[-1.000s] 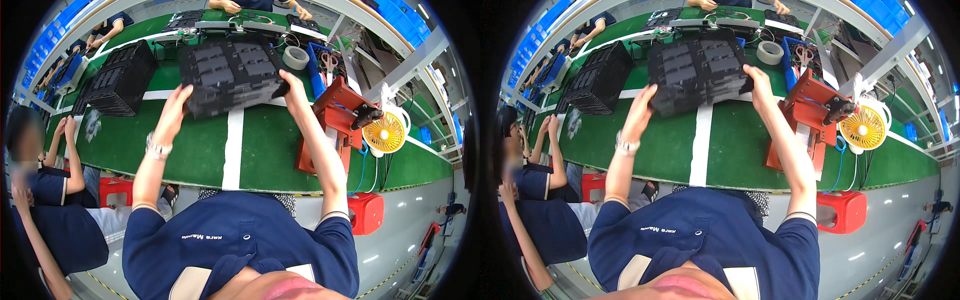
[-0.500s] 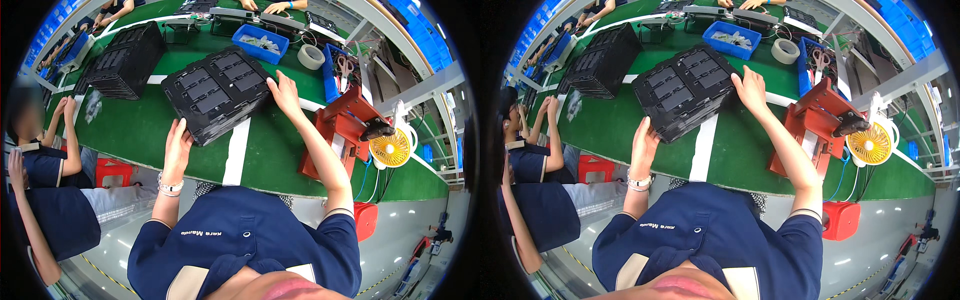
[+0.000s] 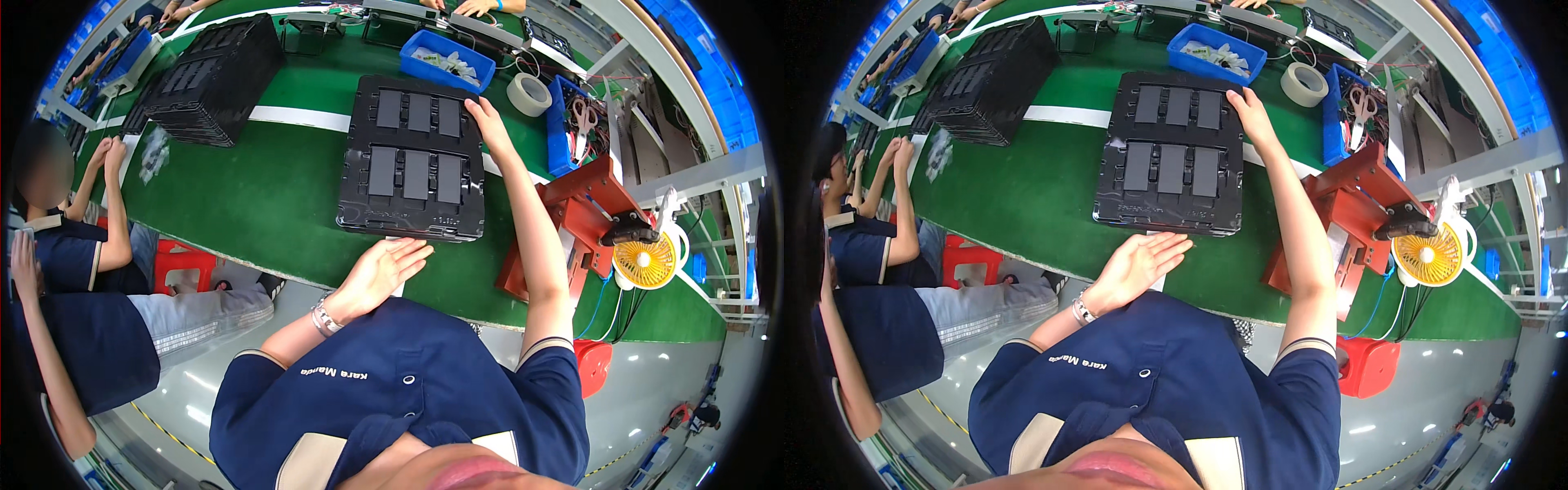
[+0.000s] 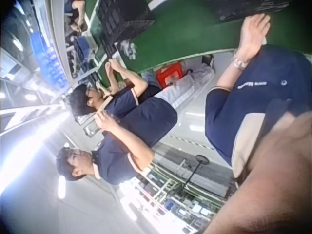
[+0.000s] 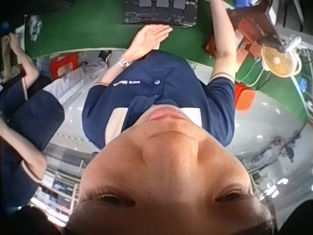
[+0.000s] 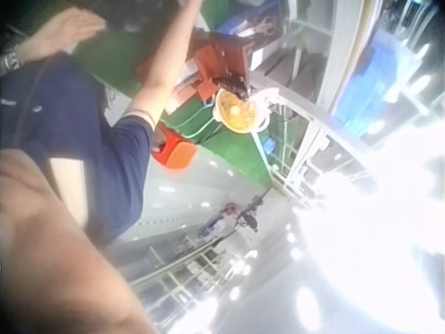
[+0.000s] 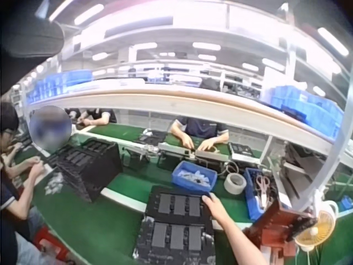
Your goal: Assembling small plastic housing components on a production line using a manual press.
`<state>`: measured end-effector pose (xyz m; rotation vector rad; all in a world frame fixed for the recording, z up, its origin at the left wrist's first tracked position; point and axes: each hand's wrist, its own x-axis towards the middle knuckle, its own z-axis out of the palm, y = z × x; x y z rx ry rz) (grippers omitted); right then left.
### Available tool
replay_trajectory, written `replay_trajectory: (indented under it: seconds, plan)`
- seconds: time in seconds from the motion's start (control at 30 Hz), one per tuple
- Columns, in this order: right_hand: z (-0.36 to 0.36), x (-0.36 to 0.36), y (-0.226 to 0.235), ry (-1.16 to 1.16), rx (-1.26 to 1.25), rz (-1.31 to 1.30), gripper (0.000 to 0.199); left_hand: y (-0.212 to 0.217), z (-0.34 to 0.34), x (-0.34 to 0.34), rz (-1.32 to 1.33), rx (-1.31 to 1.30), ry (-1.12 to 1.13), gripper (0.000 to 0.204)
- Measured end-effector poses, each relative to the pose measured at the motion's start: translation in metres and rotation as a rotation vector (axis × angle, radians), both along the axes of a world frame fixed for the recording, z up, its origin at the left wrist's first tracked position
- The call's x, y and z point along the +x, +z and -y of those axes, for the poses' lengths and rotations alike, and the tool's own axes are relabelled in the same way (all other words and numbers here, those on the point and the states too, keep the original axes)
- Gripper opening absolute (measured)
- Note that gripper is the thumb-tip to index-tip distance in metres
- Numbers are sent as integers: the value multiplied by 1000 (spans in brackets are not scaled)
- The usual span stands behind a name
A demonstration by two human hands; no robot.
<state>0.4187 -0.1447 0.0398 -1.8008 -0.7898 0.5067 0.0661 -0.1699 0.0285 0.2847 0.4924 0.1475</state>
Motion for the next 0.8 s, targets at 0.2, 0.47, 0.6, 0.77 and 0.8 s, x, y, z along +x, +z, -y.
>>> replay_trajectory:
  seconds: [0.2, 0.47, 0.6, 0.77, 0.8]
  plan:
    - [13, -11, -10, -107, 49, 99, 60, -2, -17, -25, -6, 283, -95, 53]
    - [1, -12, -8, -170, 29, 211, 55, -4, -43, -22, -9, 78, -163, 58]
    - [-8, -7, -8, -157, -18, 201, 58, -8, -36, -26, -103, 275, -107, 56]
    - [5, -11, 20, -189, 2, 1074, 56, 27, -67, -42, -80, 967, -606, 46]
    - [11, -16, 39, -48, -28, 986, 59, 50, -76, -42, -81, 1098, -572, 42]
